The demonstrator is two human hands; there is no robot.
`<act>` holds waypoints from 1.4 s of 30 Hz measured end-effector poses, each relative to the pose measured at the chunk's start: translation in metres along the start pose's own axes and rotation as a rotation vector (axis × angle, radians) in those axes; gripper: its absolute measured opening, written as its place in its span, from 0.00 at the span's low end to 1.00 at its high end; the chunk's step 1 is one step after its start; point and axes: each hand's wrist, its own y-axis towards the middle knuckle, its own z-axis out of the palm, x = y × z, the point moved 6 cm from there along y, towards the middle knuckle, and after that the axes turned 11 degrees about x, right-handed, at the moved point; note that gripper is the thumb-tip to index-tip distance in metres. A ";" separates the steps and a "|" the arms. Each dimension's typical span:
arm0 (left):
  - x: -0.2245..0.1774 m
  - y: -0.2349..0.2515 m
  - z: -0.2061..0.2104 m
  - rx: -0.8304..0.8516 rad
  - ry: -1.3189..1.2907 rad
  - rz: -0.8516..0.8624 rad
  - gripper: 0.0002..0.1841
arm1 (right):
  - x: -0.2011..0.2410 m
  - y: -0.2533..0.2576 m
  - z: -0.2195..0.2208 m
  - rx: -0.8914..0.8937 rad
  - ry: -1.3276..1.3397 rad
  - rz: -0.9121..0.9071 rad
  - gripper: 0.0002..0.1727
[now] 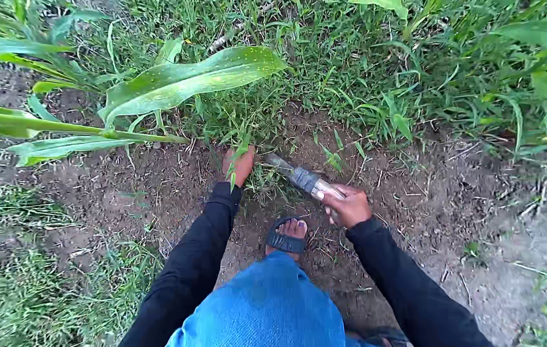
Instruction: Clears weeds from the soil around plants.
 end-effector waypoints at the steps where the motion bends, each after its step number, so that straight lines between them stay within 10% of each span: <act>1: 0.001 -0.014 0.001 0.014 -0.001 0.020 0.32 | 0.008 -0.008 0.005 0.008 -0.064 -0.043 0.21; 7: 0.036 -0.071 -0.011 0.097 0.457 -0.141 0.34 | 0.028 -0.089 -0.011 -0.234 -0.938 -0.582 0.31; 11: 0.040 -0.074 -0.015 -0.011 0.548 0.031 0.29 | -0.049 -0.120 -0.071 -0.185 -0.541 -0.295 0.31; 15: -0.039 -0.043 0.002 -0.132 0.596 0.517 0.34 | -0.106 -0.145 -0.083 -0.160 -0.124 -0.082 0.27; 19: -0.111 -0.005 0.044 0.118 0.890 0.665 0.50 | -0.129 -0.152 -0.083 -0.122 0.007 0.025 0.24; 22: -0.112 0.012 0.061 0.216 1.041 0.660 0.41 | -0.133 -0.160 -0.093 -0.184 0.159 0.040 0.15; 29: -0.065 0.033 0.032 -0.059 0.308 0.953 0.25 | -0.197 -0.204 -0.160 -0.131 0.349 0.002 0.19; 35: -0.072 0.005 0.026 -0.024 0.158 0.436 0.27 | -0.099 -0.058 -0.080 -0.181 0.244 0.174 0.14; 42: -0.095 0.042 0.059 -0.069 0.481 0.898 0.25 | -0.095 -0.047 -0.046 -0.048 0.264 0.117 0.20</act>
